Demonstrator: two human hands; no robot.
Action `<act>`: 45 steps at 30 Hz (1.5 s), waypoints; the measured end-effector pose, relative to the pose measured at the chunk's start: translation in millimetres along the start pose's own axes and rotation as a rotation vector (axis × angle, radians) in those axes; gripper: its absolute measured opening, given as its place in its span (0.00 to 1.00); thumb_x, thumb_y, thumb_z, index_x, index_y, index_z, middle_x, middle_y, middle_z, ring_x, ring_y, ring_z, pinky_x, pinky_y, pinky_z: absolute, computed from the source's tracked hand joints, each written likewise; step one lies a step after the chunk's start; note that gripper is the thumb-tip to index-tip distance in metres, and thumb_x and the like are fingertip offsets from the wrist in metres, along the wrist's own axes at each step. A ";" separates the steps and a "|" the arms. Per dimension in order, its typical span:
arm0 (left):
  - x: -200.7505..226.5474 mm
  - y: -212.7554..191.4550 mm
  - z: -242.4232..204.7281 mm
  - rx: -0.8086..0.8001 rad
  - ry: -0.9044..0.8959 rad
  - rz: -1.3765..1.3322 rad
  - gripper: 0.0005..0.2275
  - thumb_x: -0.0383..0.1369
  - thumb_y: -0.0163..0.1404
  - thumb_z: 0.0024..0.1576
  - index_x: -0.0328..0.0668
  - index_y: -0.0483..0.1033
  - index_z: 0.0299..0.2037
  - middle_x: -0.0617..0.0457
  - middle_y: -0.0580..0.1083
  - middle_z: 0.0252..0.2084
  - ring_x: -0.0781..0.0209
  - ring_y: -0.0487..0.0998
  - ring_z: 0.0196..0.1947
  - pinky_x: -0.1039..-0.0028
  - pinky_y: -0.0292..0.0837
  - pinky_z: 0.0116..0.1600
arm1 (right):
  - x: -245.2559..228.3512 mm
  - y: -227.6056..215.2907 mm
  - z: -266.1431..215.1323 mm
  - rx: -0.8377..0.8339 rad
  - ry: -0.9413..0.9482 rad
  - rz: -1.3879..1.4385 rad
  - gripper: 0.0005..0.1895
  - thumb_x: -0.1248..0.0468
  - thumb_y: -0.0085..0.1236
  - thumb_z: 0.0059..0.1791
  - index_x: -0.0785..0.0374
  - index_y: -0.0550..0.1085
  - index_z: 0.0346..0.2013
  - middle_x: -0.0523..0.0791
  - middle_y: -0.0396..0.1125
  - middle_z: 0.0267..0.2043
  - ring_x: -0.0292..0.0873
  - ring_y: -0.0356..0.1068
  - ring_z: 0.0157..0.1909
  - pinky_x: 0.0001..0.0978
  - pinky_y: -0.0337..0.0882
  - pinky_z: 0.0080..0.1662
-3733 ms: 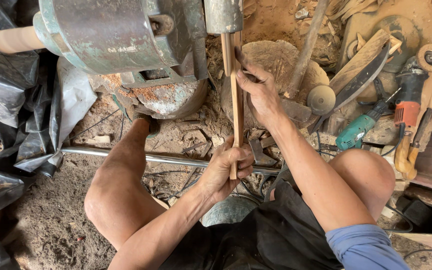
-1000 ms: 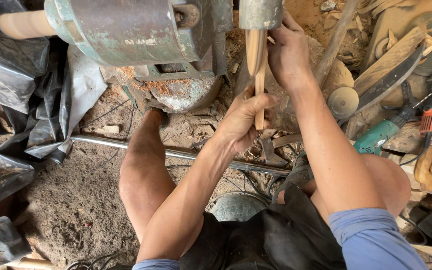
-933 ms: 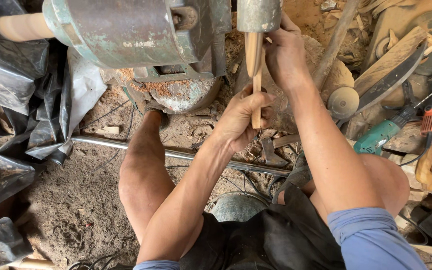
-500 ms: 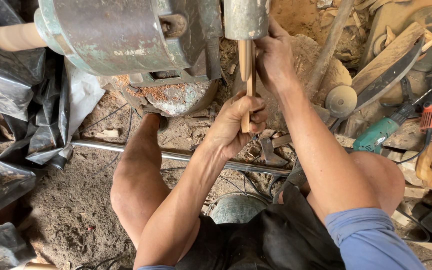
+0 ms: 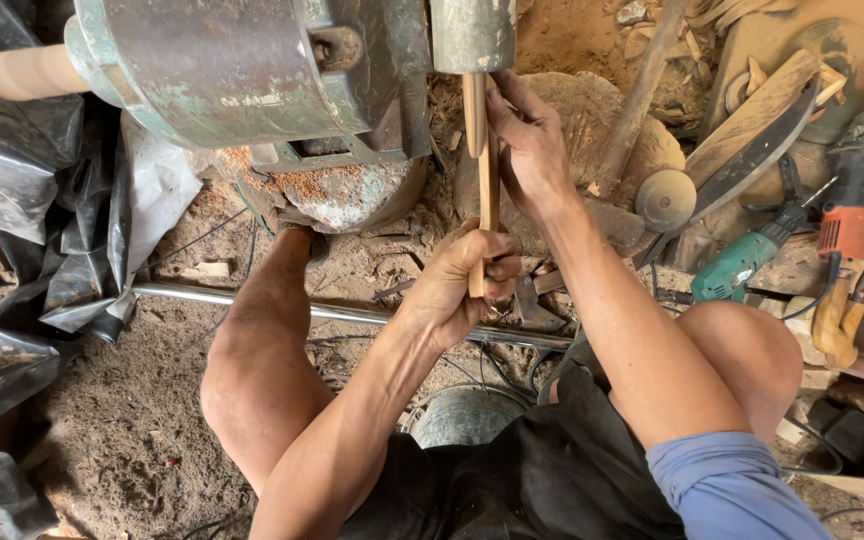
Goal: The person shapes a wooden piece using a grinding machine, repeatedly pressing the edges and surfaces against the rotating wheel. The person then uses an angle grinder to smooth the surface of the wood.
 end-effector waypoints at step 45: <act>-31.6 10.0 -61.5 -0.136 0.910 1.177 0.39 0.29 0.60 0.65 0.13 0.39 0.68 0.21 0.65 0.55 0.39 0.69 0.55 0.48 0.69 0.58 | -60.9 -3.4 -86.2 0.001 0.052 0.186 0.37 0.43 0.42 0.55 0.61 0.59 0.72 0.57 0.64 0.67 0.61 0.71 0.64 0.61 0.73 0.63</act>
Point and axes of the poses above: each hand's wrist, its own z-axis towards the middle knuckle, its own y-axis out of the palm, x = y × z, the point moved 8 cm from there along z, towards the middle knuckle
